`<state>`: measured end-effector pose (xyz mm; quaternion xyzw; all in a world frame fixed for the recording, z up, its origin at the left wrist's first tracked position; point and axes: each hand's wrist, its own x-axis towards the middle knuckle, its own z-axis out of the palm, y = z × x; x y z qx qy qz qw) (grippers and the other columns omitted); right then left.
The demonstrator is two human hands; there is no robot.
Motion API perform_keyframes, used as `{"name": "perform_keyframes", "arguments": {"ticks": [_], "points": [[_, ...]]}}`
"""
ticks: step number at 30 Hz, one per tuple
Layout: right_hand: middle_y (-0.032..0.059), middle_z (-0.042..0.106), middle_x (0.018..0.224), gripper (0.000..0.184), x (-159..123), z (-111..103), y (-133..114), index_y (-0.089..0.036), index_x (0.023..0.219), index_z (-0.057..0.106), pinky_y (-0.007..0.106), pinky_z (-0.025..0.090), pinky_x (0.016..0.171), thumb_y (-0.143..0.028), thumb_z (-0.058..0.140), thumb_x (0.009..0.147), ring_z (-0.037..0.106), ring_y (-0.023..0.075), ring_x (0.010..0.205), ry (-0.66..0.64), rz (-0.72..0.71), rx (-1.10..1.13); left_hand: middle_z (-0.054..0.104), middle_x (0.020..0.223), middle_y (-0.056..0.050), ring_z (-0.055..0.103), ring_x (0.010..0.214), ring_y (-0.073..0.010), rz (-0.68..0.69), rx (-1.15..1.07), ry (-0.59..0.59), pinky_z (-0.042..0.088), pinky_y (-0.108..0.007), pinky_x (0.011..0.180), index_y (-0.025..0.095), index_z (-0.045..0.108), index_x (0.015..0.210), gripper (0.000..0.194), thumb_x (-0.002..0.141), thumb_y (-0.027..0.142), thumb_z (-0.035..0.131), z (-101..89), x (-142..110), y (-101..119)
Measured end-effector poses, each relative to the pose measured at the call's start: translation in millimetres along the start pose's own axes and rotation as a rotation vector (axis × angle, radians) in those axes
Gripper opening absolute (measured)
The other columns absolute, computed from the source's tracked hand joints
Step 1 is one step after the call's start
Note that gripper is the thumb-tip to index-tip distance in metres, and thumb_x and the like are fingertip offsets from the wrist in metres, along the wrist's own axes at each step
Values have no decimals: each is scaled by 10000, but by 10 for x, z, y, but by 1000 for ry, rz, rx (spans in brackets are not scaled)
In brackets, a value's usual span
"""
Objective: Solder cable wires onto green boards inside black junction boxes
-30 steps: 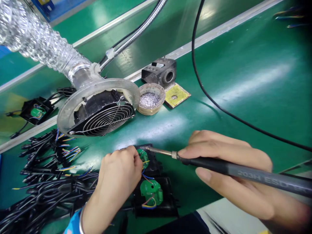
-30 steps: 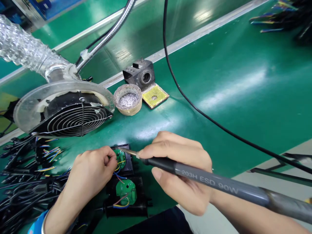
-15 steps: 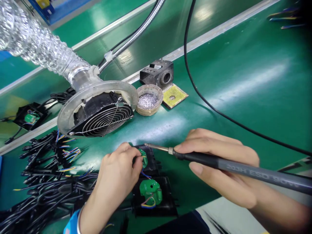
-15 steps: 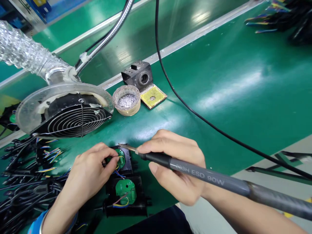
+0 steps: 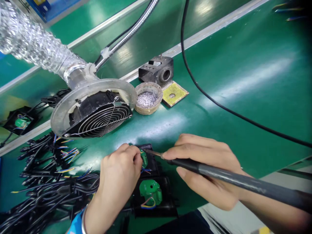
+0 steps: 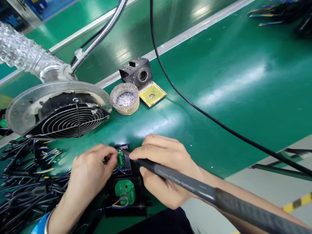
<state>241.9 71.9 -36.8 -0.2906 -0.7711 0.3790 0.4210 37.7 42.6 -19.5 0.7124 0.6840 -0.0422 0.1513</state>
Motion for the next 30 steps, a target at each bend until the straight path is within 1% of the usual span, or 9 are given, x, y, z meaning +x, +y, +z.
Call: {"name": "perform_keyframes", "arguments": {"ticks": [5, 13, 20, 23, 25, 28, 30], "points": [[1, 567, 657, 308, 44, 11, -24, -185, 995, 629, 263, 461, 527, -73, 485, 747, 518, 131, 564, -25, -39, -18, 697, 798, 9, 608, 653, -153, -5, 13, 10, 305, -273, 547, 247, 683, 781, 187, 883, 244, 527, 20, 4, -9], [11, 558, 684, 314, -3, 23, 2, -175, 989, 629, 273, 441, 531, -60, 475, 740, 507, 130, 579, -41, -28, -13, 683, 745, 15, 599, 641, -161, -13, 8, 17, 286, -278, 547, 254, 678, 761, 193, 877, 251, 524, 18, 2, -4], [22, 555, 696, 310, -9, 34, 6, -145, 981, 645, 275, 432, 533, -53, 483, 733, 499, 125, 583, -43, -27, -21, 701, 782, 19, 606, 642, -155, 11, 21, 13, 282, -280, 541, 260, 688, 763, 205, 884, 245, 524, 16, -1, -6], [20, 555, 692, 305, -12, 34, -8, -143, 976, 650, 270, 440, 529, -54, 488, 733, 507, 124, 579, -33, -27, -16, 713, 805, 11, 604, 642, -154, 5, 28, 18, 276, -280, 539, 255, 696, 764, 203, 882, 250, 530, 17, 6, -9], [26, 577, 714, 303, -26, 25, -31, -148, 974, 657, 268, 459, 541, -55, 496, 735, 526, 126, 597, -17, 1, -6, 710, 793, 12, 601, 637, -152, 3, 30, 17, 271, -279, 537, 253, 693, 749, 206, 880, 249, 534, 17, 9, -8], [37, 621, 781, 303, -57, -15, -78, -173, 986, 669, 280, 486, 565, -60, 510, 754, 556, 135, 637, 45, 81, -15, 700, 768, 19, 598, 628, -149, 12, 27, 30, 262, -279, 533, 251, 684, 731, 202, 874, 237, 543, 23, 10, -8], [40, 642, 807, 309, -76, -46, -104, -183, 1011, 669, 286, 497, 564, -61, 526, 765, 572, 141, 646, 86, 86, -37, 697, 764, 22, 594, 618, -147, 20, 27, 51, 255, -279, 528, 250, 683, 728, 189, 866, 227, 555, 32, 8, -10]]}}
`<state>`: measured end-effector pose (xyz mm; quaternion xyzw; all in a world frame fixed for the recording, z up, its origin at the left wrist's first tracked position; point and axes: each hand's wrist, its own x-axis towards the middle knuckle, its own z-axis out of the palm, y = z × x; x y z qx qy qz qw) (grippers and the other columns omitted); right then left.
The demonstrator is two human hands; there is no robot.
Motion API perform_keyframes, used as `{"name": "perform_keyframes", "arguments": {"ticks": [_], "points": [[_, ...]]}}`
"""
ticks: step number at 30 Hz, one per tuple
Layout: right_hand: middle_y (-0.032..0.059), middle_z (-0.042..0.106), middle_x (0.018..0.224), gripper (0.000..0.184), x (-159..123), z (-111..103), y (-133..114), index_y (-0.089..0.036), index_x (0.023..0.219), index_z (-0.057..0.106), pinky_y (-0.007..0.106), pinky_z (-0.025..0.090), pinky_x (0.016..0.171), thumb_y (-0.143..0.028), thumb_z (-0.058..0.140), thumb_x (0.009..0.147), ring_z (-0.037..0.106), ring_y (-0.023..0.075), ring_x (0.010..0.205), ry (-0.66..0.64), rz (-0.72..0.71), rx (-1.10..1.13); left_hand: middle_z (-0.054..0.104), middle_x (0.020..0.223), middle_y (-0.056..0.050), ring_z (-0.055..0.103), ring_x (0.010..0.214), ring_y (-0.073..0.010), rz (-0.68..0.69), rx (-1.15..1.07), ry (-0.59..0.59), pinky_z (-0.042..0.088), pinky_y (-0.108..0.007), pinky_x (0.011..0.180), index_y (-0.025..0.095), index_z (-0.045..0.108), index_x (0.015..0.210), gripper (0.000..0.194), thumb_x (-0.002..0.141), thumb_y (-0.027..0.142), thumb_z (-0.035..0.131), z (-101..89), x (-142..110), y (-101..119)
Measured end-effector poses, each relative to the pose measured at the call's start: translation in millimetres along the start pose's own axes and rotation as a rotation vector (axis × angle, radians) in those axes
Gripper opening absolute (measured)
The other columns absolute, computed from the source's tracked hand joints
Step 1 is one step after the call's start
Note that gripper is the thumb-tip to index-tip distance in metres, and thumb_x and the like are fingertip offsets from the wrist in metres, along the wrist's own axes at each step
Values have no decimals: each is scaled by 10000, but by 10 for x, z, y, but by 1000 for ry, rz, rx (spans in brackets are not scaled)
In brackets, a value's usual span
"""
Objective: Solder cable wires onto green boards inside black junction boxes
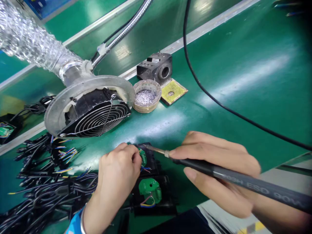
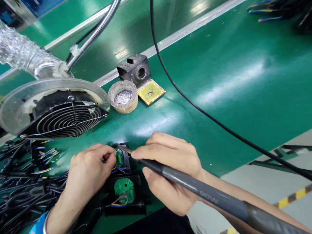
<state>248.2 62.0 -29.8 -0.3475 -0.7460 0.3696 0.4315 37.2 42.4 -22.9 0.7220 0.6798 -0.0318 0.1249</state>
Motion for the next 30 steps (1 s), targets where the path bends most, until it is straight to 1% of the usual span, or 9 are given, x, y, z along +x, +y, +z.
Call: {"name": "perform_keyframes", "arguments": {"ticks": [3, 6, 11, 15, 19, 22, 25, 27, 30], "points": [[33, 660, 785, 348, -33, 3, -11, -188, 1108, 646, 270, 489, 516, -66, 544, 799, 584, 138, 617, 40, -21, -47, 690, 751, 26, 585, 596, -146, 14, 18, 23, 245, -280, 518, 256, 685, 730, 172, 859, 229, 574, 7, -5, -8], [-6, 649, 731, 380, -100, 120, 2, -210, 1219, 589, 238, 496, 518, -76, 542, 866, 594, 115, 591, 109, 8, -81, 678, 731, 34, 581, 585, -149, 29, 34, 32, 245, -281, 515, 271, 693, 750, 152, 856, 240, 589, 1, -6, -13], [23, 668, 836, 242, -233, 438, 33, -190, 1085, 596, 260, 542, 638, -129, 627, 854, 620, 139, 687, 101, 35, -228, 675, 747, 41, 596, 600, -157, 32, 34, 17, 266, -286, 529, 282, 693, 775, 145, 868, 251, 585, -16, 9, -4], [37, 647, 870, 283, -283, 591, 51, -180, 1113, 572, 270, 545, 678, -104, 609, 843, 613, 153, 748, 118, 71, -271, 670, 777, 43, 611, 620, -162, 35, 29, 2, 286, -291, 531, 288, 696, 800, 143, 876, 261, 578, -23, 19, -7], [35, 632, 880, 318, -299, 622, 67, -181, 1139, 559, 261, 539, 699, -73, 590, 841, 597, 145, 761, 135, 81, -275, 657, 804, 45, 628, 665, -160, 44, -34, -20, 350, -289, 569, 296, 695, 853, 139, 892, 284, 562, -51, 5, -36], [35, 630, 886, 338, -310, 619, 80, -185, 1159, 550, 258, 542, 709, -65, 575, 843, 598, 147, 774, 137, 76, -274, 643, 902, 45, 631, 711, -152, 142, -128, -86, 406, -283, 618, 330, 669, 1026, 178, 904, 311, 542, -97, -15, -60], [31, 630, 885, 347, -323, 621, 93, -195, 1174, 541, 257, 543, 702, -67, 561, 853, 599, 148, 771, 134, 75, -281, 606, 956, 29, 610, 700, -149, 252, -112, -183, 416, -284, 602, 340, 618, 1142, 261, 903, 299, 520, -148, -17, -65], [30, 632, 883, 338, -331, 625, 100, -201, 1174, 540, 261, 539, 688, -74, 557, 861, 593, 149, 755, 124, 73, -297, 590, 952, 13, 593, 683, -158, 295, -68, -218, 419, -297, 594, 308, 613, 1115, 235, 907, 305, 502, -179, -9, -64], [30, 634, 876, 324, -334, 628, 107, -204, 1168, 541, 267, 532, 670, -77, 549, 869, 585, 151, 734, 110, 59, -323, 577, 914, -9, 593, 726, -195, 340, -35, -251, 442, -329, 622, 255, 615, 972, 162, 909, 338, 491, -213, -3, -75]]}}
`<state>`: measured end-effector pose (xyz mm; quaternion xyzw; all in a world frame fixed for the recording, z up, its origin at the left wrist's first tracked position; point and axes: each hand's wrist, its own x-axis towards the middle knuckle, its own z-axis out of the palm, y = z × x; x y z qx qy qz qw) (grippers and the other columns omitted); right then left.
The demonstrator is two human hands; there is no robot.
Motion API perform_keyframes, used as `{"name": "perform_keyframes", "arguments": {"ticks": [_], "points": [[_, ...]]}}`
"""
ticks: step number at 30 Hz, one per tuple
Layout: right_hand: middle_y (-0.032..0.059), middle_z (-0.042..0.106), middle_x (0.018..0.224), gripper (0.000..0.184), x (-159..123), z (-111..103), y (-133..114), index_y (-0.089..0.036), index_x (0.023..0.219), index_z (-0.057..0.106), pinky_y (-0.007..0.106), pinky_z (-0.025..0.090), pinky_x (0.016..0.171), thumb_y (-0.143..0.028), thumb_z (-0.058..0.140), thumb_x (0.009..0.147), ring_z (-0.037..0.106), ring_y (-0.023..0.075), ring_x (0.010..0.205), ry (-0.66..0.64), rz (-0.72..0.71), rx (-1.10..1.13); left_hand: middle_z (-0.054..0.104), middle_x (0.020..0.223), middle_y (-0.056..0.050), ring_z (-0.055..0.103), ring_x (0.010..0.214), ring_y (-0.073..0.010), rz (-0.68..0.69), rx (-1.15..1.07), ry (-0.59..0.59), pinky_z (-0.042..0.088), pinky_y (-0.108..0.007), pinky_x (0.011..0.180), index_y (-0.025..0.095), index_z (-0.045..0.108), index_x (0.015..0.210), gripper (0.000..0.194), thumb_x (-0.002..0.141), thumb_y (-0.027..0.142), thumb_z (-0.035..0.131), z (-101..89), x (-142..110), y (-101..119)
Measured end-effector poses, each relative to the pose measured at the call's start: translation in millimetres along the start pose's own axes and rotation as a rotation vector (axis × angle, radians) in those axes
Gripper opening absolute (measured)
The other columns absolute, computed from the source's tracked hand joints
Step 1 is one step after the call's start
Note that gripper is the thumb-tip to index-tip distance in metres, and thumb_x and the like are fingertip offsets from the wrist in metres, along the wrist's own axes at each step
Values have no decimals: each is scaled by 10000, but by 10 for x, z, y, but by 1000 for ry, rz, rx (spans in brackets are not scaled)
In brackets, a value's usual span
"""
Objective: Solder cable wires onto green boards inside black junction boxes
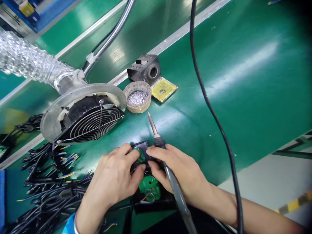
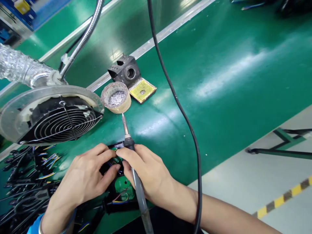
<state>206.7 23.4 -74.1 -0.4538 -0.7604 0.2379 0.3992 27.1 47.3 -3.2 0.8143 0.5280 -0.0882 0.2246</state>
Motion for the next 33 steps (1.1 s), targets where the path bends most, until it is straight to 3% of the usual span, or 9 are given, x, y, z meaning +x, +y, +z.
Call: {"name": "perform_keyframes", "arguments": {"ticks": [3, 6, 11, 15, 19, 21, 24, 33], "points": [[34, 641, 902, 324, 12, -12, 14, -202, 1173, 537, 262, 531, 685, -75, 542, 875, 594, 149, 750, -4, -13, 10, 585, 937, -19, 606, 790, -215, 15, -62, -10, 476, -350, 669, 247, 611, 999, 167, 861, 321, 552, 0, -30, -30], [35, 639, 897, 309, 34, -46, 39, -194, 1167, 538, 256, 526, 697, -72, 534, 884, 591, 143, 747, -1, -13, 21, 607, 1010, -20, 626, 812, -189, 22, -187, 53, 499, -330, 703, 254, 616, 1083, 248, 841, 239, 568, 39, -60, -72], [19, 623, 858, 304, 59, -103, 71, -191, 1165, 541, 240, 511, 699, -61, 525, 890, 585, 131, 738, -14, -21, 36, 627, 1007, -9, 636, 847, -140, 41, -445, 199, 503, -276, 784, 234, 683, 895, 100, 861, 198, 596, 111, -34, -125], [17, 638, 892, 312, 62, -129, 76, -206, 1184, 533, 235, 512, 697, -76, 515, 901, 592, 126, 740, -38, -18, 70, 642, 973, -10, 619, 888, -131, 33, -588, 283, 490, -255, 798, 245, 706, 953, 128, 897, 206, 598, 130, 21, -128], [28, 653, 928, 314, 67, -160, 75, -211, 1192, 524, 248, 522, 703, -78, 498, 908, 603, 132, 762, -67, -21, 86, 643, 874, 0, 606, 812, -122, -41, -643, 260, 479, -248, 744, 234, 723, 876, 142, 918, 245, 587, 114, 38, -90], [28, 653, 925, 318, 71, -169, 77, -213, 1194, 519, 253, 527, 703, -77, 494, 908, 604, 133, 761, -77, -22, 90, 644, 835, 8, 601, 763, -119, -81, -630, 212, 470, -248, 702, 242, 735, 858, 176, 925, 261, 573, 101, 34, -61], [27, 656, 920, 326, 78, -170, 83, -211, 1195, 519, 256, 536, 717, -70, 498, 901, 616, 136, 773, -72, -25, 87, 663, 814, 24, 600, 710, -121, -157, -493, 178, 447, -256, 655, 281, 742, 989, 194, 907, 229, 575, 88, 37, -15], [37, 678, 1002, 340, 77, -178, 112, -194, 1213, 518, 266, 544, 766, -69, 523, 897, 634, 141, 832, -67, -24, 140, 685, 942, 26, 645, 833, -160, -194, -185, 174, 436, -278, 719, 274, 687, 1048, 245, 916, 180, 503, 104, 68, 51]]}}
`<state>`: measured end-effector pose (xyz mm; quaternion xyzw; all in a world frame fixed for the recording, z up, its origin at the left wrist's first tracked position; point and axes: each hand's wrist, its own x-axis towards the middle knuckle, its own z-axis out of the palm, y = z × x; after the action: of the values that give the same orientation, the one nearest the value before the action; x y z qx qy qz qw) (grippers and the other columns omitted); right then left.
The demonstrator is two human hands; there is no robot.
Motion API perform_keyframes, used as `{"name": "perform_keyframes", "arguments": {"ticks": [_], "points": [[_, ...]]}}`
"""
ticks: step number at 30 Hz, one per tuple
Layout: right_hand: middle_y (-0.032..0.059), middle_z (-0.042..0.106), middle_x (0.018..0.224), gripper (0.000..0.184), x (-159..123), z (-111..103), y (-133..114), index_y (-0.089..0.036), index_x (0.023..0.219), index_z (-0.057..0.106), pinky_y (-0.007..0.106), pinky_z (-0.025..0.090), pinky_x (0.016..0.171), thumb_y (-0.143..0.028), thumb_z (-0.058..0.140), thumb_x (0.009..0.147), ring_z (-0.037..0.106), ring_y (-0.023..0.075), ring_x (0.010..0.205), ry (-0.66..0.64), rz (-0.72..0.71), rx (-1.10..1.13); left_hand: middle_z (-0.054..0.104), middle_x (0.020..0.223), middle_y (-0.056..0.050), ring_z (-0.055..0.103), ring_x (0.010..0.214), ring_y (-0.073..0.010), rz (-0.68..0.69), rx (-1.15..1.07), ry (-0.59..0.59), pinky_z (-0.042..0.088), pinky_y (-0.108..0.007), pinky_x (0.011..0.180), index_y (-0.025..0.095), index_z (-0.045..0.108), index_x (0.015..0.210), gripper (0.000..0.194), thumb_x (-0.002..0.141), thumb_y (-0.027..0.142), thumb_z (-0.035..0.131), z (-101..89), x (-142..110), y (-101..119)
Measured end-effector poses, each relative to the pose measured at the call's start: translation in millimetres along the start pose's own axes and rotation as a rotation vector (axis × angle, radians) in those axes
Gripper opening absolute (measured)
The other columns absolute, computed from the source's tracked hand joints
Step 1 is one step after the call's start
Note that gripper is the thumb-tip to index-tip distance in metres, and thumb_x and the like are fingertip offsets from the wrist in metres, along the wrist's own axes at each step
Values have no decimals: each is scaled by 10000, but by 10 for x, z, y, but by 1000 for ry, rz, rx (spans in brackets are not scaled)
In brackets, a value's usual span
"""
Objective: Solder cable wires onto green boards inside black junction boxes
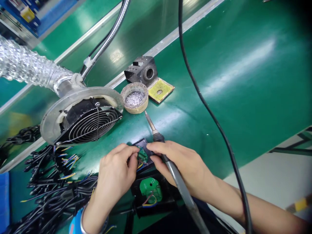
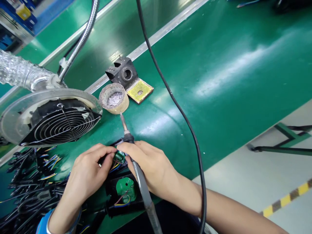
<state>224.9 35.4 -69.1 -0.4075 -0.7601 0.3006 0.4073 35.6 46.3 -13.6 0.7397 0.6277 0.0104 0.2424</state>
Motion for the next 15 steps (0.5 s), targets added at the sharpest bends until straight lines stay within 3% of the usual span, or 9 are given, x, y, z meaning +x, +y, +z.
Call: {"name": "perform_keyframes", "arguments": {"ticks": [8, 11, 15], "points": [[31, 701, 1006, 349, 38, -117, -39, -207, 1239, 561, 261, 559, 769, -82, 511, 917, 665, 132, 837, 54, 10, 49, 667, 937, 13, 632, 764, -158, 25, 143, 50, 410, -272, 639, 261, 668, 995, 234, 919, 170, 466, 48, -19, 14], [35, 684, 923, 384, 55, -265, -90, -219, 1271, 580, 268, 551, 657, -120, 540, 902, 636, 137, 747, 129, -1, 71, 656, 924, 13, 621, 719, -156, 14, 186, 45, 396, -277, 601, 264, 661, 982, 234, 914, 172, 456, 53, -17, 31], [42, 682, 826, 388, 52, -357, -95, -225, 1196, 635, 276, 480, 488, -105, 525, 844, 525, 129, 561, 126, -17, 136, 635, 902, 9, 605, 691, -155, 21, 195, 68, 399, -279, 587, 252, 643, 967, 220, 911, 173, 446, 61, -18, 44]]}}
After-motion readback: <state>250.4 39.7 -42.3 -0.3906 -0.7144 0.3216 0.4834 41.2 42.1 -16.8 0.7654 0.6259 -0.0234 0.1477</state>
